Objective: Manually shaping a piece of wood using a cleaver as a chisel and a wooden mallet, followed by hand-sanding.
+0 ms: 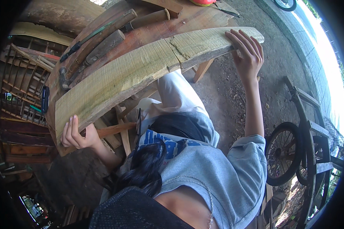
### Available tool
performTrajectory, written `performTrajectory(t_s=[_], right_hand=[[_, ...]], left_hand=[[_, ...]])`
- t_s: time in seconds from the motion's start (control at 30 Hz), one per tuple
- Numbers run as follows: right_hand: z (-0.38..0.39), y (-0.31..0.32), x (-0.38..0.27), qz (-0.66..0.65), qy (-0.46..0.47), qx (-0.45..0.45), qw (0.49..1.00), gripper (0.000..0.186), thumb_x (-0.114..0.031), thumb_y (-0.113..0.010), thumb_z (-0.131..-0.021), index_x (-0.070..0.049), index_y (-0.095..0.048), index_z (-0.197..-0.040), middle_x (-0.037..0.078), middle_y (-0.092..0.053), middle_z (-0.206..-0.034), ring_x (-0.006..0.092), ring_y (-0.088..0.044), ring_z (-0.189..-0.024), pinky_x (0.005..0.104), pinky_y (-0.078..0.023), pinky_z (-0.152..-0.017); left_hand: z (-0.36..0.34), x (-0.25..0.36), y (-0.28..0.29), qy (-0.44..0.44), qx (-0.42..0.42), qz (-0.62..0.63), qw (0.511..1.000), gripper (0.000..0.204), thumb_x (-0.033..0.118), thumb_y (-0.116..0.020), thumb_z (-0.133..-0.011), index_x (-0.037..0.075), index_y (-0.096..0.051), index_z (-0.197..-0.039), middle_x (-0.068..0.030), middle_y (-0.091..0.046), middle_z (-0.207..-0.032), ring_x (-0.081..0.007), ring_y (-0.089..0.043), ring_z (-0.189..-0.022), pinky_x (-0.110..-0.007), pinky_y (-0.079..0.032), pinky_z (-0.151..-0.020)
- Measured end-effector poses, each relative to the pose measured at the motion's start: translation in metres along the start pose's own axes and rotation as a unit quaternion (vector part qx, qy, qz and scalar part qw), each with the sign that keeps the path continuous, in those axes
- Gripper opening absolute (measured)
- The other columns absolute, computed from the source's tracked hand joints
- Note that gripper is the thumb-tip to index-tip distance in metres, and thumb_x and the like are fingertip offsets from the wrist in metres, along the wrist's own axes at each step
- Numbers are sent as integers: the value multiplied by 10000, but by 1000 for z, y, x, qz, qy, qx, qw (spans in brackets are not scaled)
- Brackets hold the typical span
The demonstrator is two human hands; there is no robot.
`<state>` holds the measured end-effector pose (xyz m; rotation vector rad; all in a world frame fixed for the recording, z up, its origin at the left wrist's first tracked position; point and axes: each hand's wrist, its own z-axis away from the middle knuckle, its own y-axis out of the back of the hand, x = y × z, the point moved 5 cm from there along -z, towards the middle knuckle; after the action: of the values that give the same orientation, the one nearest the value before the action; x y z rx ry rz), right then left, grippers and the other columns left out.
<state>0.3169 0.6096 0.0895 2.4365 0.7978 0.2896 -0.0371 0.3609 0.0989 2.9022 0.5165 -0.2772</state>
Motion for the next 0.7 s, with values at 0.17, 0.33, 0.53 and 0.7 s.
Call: performTrajectory(t_s=[0.17,0.33,0.53,0.7], right_hand=[[-3,-7,0,14,-4,-8,1000,371,-110,-680,-690,-227,-667,-1042,-40,-643,-1079,159,-582,-1060,338,-437,-923],[-8,-9,2,14,2,4,1000,367,-116,-687,-688,-233,-669,-1035,-44,-643,-1078,158,-579,-1063,341,-436,-934],[-14,-16,4,7,11,6,1000,373,-118,-695,-671,-224,-673,-1028,-38,-643,-1078,160,-579,-1063,342,-436,-935],[-19,-19,6,4,17,-4,1000,362,-128,-691,-674,-212,-673,-1025,-27,-642,-1082,172,-579,-1064,350,-437,-936]], left_hand=[[3,0,-4,12,1,0,1000,128,227,-730,-744,170,-657,-833,76,-617,-795,-134,-559,-802,-320,-348,-802],[6,0,-7,17,-3,-3,1000,136,234,-736,-738,171,-657,-829,76,-616,-793,-133,-561,-795,-316,-346,-795],[8,2,-9,23,-10,-8,1000,135,233,-738,-736,175,-663,-833,79,-617,-791,-134,-567,-788,-313,-349,-787],[2,2,-8,12,-23,-18,1000,136,226,-727,-748,175,-671,-861,78,-622,-794,-134,-569,-796,-305,-356,-765]])
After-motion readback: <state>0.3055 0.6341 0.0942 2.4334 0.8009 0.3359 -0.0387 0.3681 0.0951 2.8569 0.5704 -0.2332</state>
